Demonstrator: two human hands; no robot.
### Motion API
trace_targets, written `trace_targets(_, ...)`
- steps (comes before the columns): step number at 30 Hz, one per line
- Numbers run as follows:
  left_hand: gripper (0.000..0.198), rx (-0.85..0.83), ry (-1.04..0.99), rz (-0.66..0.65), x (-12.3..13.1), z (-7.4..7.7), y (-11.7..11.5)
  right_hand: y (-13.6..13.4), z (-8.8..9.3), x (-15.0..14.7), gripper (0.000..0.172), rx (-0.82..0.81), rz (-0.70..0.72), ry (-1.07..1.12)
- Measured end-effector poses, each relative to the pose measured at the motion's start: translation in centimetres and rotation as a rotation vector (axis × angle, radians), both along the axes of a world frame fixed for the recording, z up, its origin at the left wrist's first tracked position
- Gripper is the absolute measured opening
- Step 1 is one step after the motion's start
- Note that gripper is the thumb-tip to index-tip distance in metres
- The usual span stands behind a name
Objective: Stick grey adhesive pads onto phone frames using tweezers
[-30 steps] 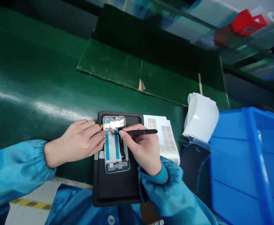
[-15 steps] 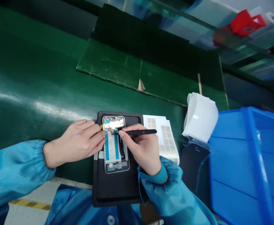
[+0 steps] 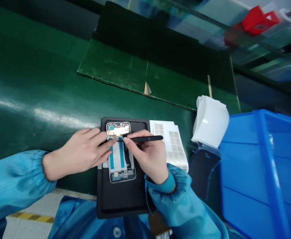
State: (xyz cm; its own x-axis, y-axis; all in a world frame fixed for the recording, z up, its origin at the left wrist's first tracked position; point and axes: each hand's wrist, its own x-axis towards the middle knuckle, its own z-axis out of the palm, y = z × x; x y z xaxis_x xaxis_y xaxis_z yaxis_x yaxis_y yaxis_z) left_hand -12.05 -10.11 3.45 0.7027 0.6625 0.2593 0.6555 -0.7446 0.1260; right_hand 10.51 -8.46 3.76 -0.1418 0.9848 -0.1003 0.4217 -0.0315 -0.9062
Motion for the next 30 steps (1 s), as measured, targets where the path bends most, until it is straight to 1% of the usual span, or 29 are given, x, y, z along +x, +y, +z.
trace_targets(4, 0.034, 0.012, 0.025, -0.002, 0.08, 0.05, -0.2, 0.03, 0.06, -0.02, 0.011, -0.002, -0.005, -0.002)
trace_targets(12, 0.036, 0.01, 0.063, -0.004, 0.42, -0.32, -0.59, 0.03, -0.49, 0.12, 0.01, 0.005, -0.048, 0.093)
trace_targets(17, 0.044, -0.018, 0.129, 0.003, 0.55, -0.01, -0.57, 0.05, -0.42, 0.03, 0.01, -0.017, -0.064, 0.125)
trace_targets(21, 0.043, -0.02, 0.144, 0.014, 0.43, 0.2, -0.49, 0.1, -0.42, -0.01, 0.009, -0.022, -0.067, 0.153)
trace_targets(26, 0.033, 0.006, 0.087, -0.024, 0.25, 0.15, -0.52, 0.15, -0.58, 0.0, 0.01, -0.017, -0.075, 0.168)
trace_targets(30, 0.031, -0.003, 0.067, -0.011, 0.19, 0.21, -0.58, 0.2, -0.58, -0.02, 0.01, 0.005, -0.081, 0.176)
